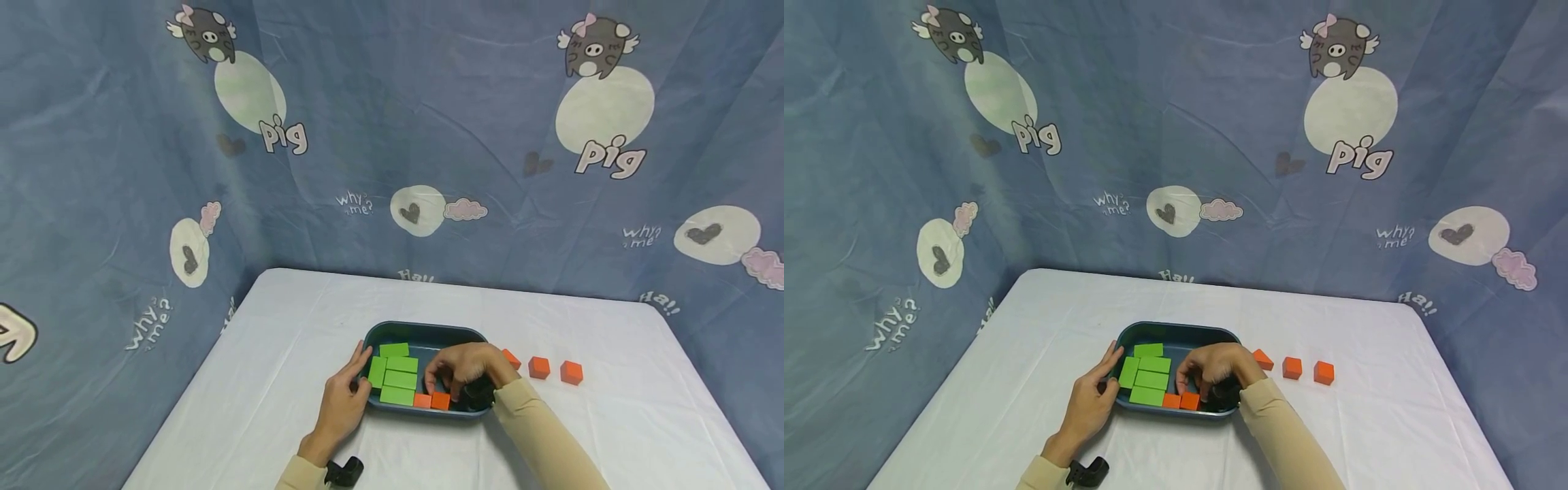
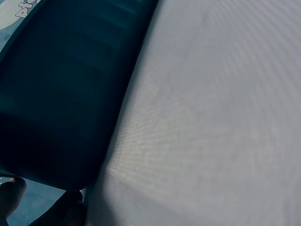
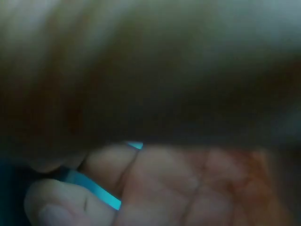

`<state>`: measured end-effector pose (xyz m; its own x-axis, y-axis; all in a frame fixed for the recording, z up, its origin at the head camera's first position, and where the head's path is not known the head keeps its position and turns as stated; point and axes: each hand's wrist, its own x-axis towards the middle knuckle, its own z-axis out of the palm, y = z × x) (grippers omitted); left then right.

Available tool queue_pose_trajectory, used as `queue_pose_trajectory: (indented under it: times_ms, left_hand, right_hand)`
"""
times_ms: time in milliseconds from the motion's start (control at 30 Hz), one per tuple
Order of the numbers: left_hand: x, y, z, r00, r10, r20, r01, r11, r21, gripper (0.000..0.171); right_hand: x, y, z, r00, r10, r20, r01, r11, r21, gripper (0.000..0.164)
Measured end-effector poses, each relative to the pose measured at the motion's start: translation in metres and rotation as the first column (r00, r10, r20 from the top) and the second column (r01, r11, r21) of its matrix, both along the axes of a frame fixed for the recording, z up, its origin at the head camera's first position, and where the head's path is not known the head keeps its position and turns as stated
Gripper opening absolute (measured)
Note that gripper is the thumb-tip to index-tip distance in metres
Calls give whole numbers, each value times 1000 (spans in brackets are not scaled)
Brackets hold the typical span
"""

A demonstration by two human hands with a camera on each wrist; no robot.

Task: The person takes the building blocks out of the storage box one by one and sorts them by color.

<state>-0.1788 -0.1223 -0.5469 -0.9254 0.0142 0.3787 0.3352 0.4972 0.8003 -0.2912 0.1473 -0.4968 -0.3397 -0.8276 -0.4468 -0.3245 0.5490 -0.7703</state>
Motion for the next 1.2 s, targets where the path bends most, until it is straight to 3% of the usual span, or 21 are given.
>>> queue_pose_trajectory:
  times_ms: [200, 467, 633, 867, 967, 1200]
  left_hand:
    - [0, 2, -2, 1000, -11, -18, 11, 1000, -5, 58]
    - [-2, 5, 2, 1000, -28, -11, 29, 1000, 11, 57]
    - [-2, 5, 2, 1000, -23, 1, 23, 1000, 17, 57]
    - [-2, 3, -1, 1000, -5, -4, 5, 1000, 5, 59]
    - [-1, 2, -1, 1000, -5, -6, 5, 1000, 7, 58]
    - [0, 2, 0, 1000, -1, 1, 1, 1000, -2, 58]
  right_hand:
    - [1, 9, 5, 1000, -6, -7, 6, 1000, -11, 42]
    - [-2, 28, 18, 997, -53, 64, 64, 981, -182, 41]
    - [-2, 38, 25, 990, -98, 105, 122, 958, -259, 38]
    - [1, 57, 37, 986, -168, -3, 156, 921, -357, 35]
    - [4, 68, 42, 980, -197, -7, 179, 905, -387, 34]
    - [17, 101, 48, 950, -310, 28, 293, 860, -418, 32]
